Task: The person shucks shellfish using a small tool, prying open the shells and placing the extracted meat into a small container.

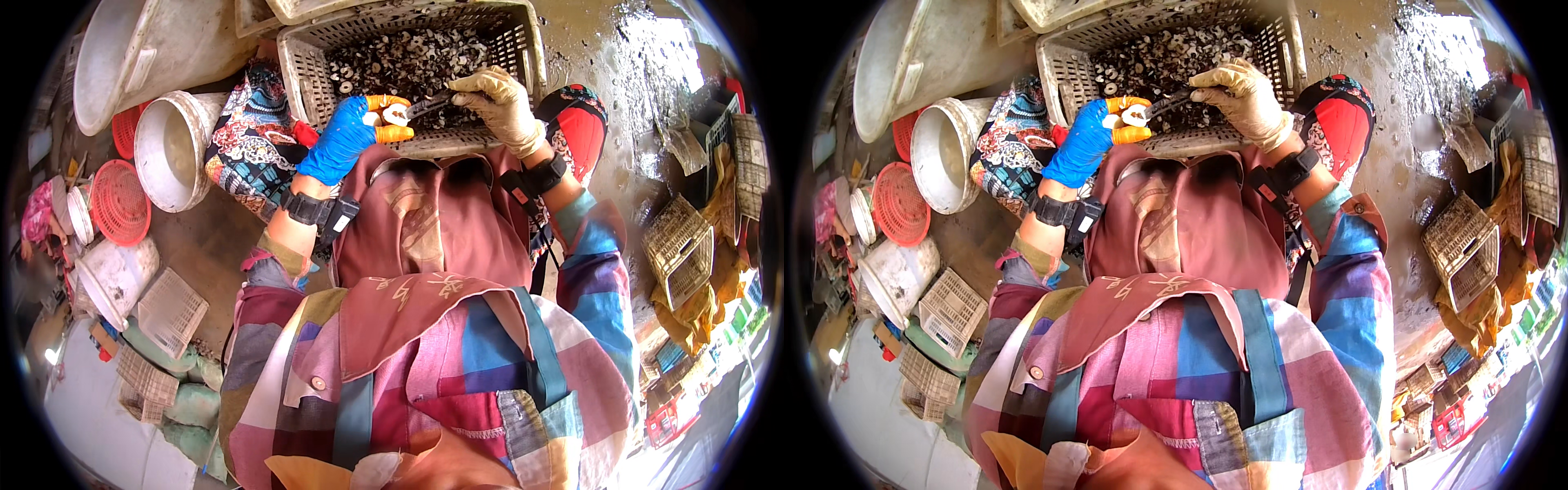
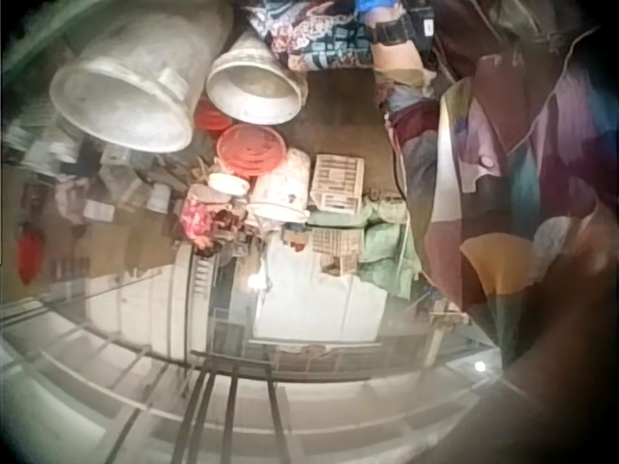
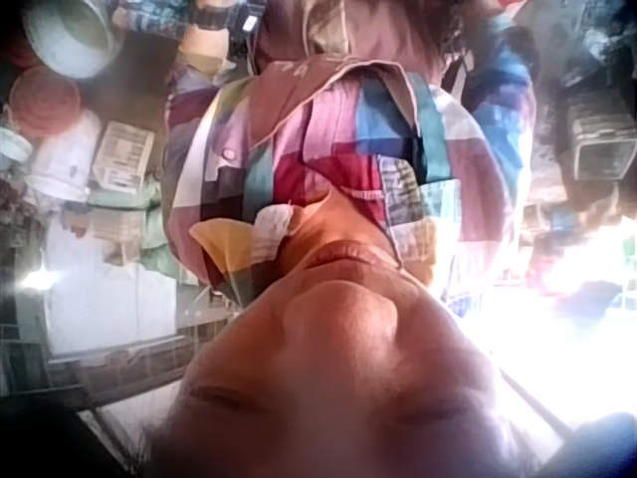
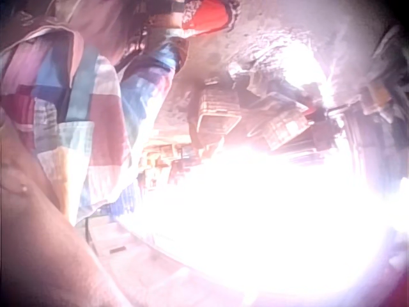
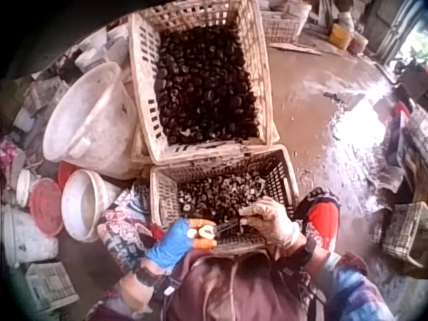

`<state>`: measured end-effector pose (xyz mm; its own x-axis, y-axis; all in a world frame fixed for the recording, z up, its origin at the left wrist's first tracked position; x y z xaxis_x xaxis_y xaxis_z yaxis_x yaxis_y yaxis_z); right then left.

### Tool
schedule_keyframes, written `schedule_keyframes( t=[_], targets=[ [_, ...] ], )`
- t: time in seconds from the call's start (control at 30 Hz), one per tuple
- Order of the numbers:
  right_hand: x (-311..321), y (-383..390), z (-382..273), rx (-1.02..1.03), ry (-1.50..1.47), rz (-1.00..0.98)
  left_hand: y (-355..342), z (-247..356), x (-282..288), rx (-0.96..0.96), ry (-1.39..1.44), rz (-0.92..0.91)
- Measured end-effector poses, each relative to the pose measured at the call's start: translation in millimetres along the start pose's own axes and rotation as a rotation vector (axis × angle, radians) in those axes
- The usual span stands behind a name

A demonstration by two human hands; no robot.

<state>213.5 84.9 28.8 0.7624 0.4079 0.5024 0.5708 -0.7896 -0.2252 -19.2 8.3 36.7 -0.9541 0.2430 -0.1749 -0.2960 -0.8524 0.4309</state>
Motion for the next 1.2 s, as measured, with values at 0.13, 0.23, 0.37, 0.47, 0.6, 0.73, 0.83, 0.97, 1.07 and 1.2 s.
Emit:
schedule_keyframes(
  t=[0.13, 0.23, 0.37, 0.47, 0.6, 0.73, 0.83, 0.97, 1.07, 1.2],
  targets=[
    [-30, 20, 2, -0.604, -0.761, 0.156, -1, -1, -4, 0.017, 0.366, 0.087],
    [-43, 13, -11, -0.622, -0.852, 0.168, -4, -2, -5, -0.018, 0.236, 0.034],
    [-48, 7, -18, -0.584, -0.665, 0.191, -5, -11, -8, -0.049, 0.262, 0.102],
    [-35, 13, -6, -0.498, -0.465, 0.242, -6, -12, -5, -0.091, 0.329, 0.156],
    [-27, 12, -7, -0.249, -0.263, 0.262, -6, -12, 1, -0.076, 0.389, 0.128],
    [-9, 0, -14, -0.003, 0.066, 0.167, -3, -9, 4, -0.077, 0.216, 0.101],
    [-1, -7, -18, 0.171, 0.233, 0.043, 2, 3, 6, -0.036, -0.094, 0.001],
    [7, -13, -16, 0.292, 0.174, -0.182, 1, 1, 4, 0.035, -0.291, -0.272],
    [0, -11, -8, 0.224, -0.015, -0.285, 6, -1, 1, 0.105, -0.305, -0.435],
    [-10, -1, 1, 0.02, -0.185, -0.289, 7, -5, 7, 0.088, -0.239, -0.444]
  ],
)
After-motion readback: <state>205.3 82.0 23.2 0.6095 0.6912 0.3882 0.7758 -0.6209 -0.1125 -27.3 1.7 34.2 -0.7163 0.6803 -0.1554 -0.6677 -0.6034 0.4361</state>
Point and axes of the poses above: each hand's wrist, its own y-axis away from the middle knuckle, its own x-axis out of the back of the hand, z = x × y, the point moved 1 cm from there along -y, towards the middle knuckle
